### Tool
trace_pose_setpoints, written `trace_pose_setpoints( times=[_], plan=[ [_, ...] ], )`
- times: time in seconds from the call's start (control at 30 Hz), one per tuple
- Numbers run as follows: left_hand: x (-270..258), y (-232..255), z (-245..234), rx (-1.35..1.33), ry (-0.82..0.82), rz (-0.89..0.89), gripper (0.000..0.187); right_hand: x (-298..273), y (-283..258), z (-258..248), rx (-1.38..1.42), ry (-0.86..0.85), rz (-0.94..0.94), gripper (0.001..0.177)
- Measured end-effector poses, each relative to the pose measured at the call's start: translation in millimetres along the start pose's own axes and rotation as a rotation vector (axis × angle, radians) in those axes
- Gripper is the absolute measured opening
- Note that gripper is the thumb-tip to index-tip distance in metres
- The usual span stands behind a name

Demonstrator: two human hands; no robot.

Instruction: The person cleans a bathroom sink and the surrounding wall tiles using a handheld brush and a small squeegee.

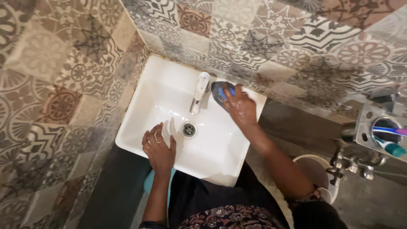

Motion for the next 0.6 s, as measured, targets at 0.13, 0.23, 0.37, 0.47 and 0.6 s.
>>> trace_pose_setpoints(
  times=[0.13,0.23,0.37,0.47,0.6],
  plan=[
    [-1.3,-1.9,1.0,0.006,0.006,-0.032,0.06,-30.8,61.9,-5.8,0.122,0.1,-0.035,0.051],
    [-1.4,-2.5,1.7,0.007,-0.009,-0.051,0.06,-48.1,88.6,-14.4,0.301,0.054,0.026,0.047],
    [-1.1,-1.0,3.6,0.015,0.006,-0.046,0.059,-70.7,86.2,-24.0,0.372,0.077,0.117,0.048],
    [0.2,-2.4,4.0,0.029,-0.023,-0.061,0.06,-83.2,65.3,-30.5,0.357,0.038,-0.011,0.056],
    [0.0,-2.2,7.7,0.042,-0.031,-0.061,0.059,-64.2,49.5,-21.3,0.299,-0.007,0.025,0.053]
  ],
)
Point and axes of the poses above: each hand's wrist, its own x-axis towards the middle knuckle, its own z-axis out of the palm, y = z × x, the point moved 4 cm from there along x, towards the middle knuckle, and after that the axes turned 5 degrees about -x, right-handed, at the moved point
